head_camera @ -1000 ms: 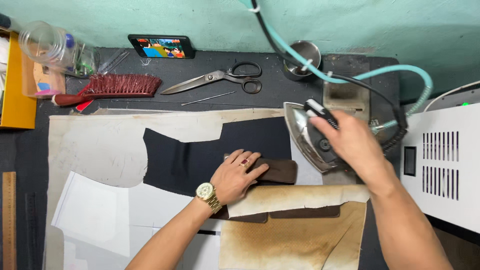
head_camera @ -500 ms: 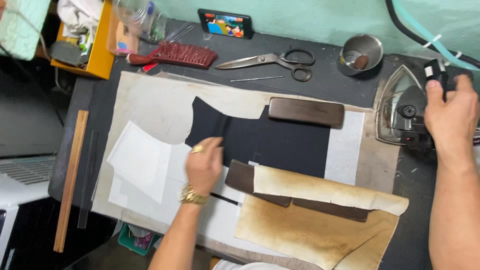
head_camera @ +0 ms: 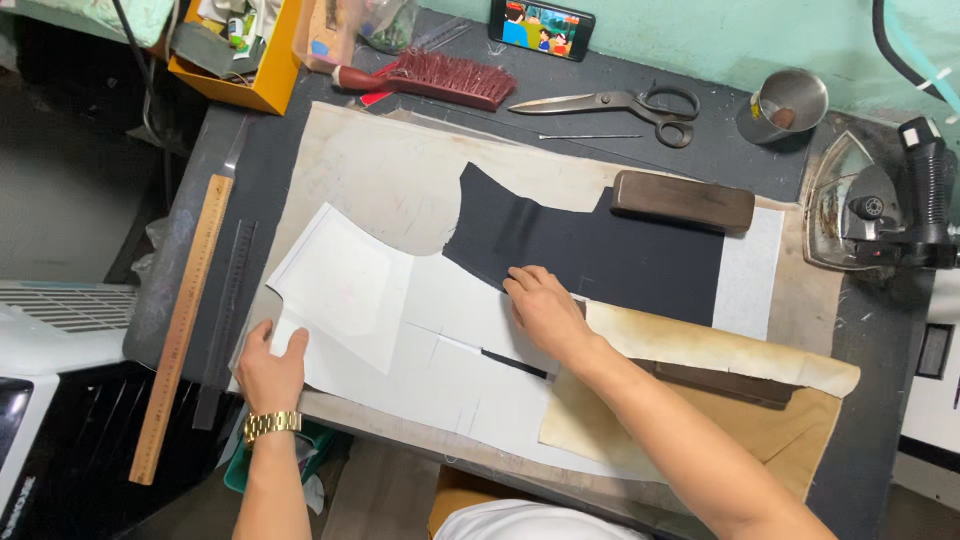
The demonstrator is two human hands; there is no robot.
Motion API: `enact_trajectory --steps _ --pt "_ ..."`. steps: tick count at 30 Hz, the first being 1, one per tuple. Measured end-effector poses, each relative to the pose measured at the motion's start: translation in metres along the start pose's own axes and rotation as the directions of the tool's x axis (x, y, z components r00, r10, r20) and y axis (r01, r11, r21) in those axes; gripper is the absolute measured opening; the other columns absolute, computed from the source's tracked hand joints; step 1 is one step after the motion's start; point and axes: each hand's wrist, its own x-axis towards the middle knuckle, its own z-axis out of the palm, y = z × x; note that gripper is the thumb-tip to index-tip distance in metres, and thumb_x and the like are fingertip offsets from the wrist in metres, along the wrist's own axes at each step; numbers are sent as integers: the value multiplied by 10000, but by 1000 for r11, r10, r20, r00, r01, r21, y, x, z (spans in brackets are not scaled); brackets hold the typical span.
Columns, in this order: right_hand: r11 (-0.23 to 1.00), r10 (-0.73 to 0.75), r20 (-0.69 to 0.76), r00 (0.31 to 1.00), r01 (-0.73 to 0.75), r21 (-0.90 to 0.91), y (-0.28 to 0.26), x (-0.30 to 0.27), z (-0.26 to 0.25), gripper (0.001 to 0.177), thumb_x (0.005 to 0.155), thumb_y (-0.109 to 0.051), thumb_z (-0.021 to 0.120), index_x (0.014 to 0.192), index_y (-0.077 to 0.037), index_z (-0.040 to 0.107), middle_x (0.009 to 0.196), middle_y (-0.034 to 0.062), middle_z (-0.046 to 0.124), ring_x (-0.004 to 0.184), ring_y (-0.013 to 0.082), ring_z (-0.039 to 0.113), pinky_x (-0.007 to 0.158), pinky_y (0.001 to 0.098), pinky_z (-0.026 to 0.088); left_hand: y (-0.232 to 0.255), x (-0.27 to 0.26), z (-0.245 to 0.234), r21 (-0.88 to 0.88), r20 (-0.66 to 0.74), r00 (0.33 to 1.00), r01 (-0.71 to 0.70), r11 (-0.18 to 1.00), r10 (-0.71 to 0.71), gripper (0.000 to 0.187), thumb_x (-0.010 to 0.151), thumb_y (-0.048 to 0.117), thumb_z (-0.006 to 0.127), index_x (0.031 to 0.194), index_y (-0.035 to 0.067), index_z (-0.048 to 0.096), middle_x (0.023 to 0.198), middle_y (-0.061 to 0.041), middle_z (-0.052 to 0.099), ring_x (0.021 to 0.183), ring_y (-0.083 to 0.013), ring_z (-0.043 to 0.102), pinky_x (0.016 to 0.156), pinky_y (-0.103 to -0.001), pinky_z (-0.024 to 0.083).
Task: The person irons a piece of black fabric on a board using a steam iron and a wooden block, then cuts the fabric with shears.
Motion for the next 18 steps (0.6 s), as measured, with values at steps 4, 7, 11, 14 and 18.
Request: enact_trajectory --steps 4,7,11,14,18 --pt "957 219 177 959 -177 -228 -25 24 -6 427 880 -76 742 1298 -55 656 1327 143 665 1347 287 527 1089 371 438 -37 21 -7 8 121 992 36 999 -36 503 803 411 880 1171 81 783 965 -165 766 939 -361 733 695 -441 568" --pt "969 104 -37 994 -110 -221 -18 25 17 500 719 139 603 1209 39 612 1389 256 574 1247 428 512 1009 528 482 -12 5 -34 -384 245 953 264 885 -178 275 905 156 801 813 -53 649 794 -45 511 625 -157 428 409 -340 568" --pt "960 98 -132 986 -129 -250 -22 52 9 261 933 -32 623 1190 11 628 1363 250 590 1228 421 520 983 551 464 -20 9 -42 -391 470 813 540 745 -343 501 901 176 775 1254 -100 551 1203 -194 613 589 -282 591 453 -350 506" --pt "954 113 -140 984 -146 -260 -13 62 14 248 986 -125 617 1208 -15 634 1374 230 600 1239 424 524 1012 578 444 -42 4 -43 -451 576 761 601 660 -299 278 935 149 741 1052 -88 655 933 -246 681 580 -315 559 424 -368 440" --pt "949 76 -140 987 -115 -293 -2 79 14 248 1000 -134 616 1225 -32 636 1402 218 592 1262 421 530 1036 630 437 -63 0 -36 -413 606 717 654 633 -345 330 927 179 739 1122 -80 676 941 -235 691 583 -307 551 413 -367 442"
